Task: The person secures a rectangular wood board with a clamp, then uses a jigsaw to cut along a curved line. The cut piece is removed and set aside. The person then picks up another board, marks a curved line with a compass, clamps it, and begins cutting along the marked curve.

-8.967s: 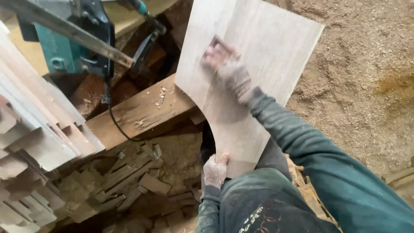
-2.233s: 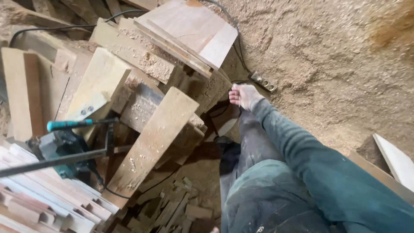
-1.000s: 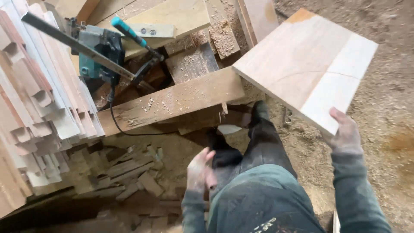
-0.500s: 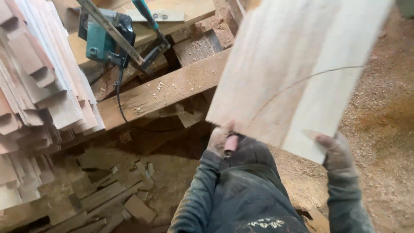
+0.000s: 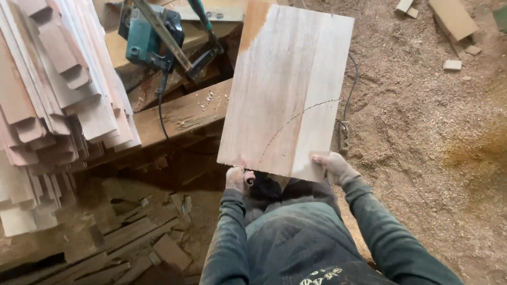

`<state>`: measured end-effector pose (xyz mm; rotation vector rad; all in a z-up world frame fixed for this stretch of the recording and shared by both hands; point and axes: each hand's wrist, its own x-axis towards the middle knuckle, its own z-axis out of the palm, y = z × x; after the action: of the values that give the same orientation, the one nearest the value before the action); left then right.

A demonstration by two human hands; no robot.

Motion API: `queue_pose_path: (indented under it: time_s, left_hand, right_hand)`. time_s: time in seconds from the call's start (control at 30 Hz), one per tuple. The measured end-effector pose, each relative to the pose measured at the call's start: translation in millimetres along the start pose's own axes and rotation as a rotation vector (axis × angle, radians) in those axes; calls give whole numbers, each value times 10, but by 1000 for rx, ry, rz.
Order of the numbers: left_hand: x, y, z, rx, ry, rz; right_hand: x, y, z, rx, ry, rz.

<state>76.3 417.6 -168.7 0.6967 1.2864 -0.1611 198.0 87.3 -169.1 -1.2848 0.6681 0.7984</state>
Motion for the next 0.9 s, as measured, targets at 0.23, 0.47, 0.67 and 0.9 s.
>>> queue_pose_path:
  time_s: [0.23, 0.47, 0.67, 0.9]
  left_hand:
    - [-158, 15, 79, 50, 125, 62]
    - [-1321, 605, 427, 676, 348, 103]
    - [-951, 509, 356, 476, 492, 140]
    - [-834, 439, 321, 215, 485, 170]
  right_hand:
    - [-62, 55, 295, -88, 28, 3]
    - [-109, 295, 556, -64, -36, 96]
    - [159, -543, 420, 80, -28, 34]
    - [1084, -1282, 267, 9, -92, -19]
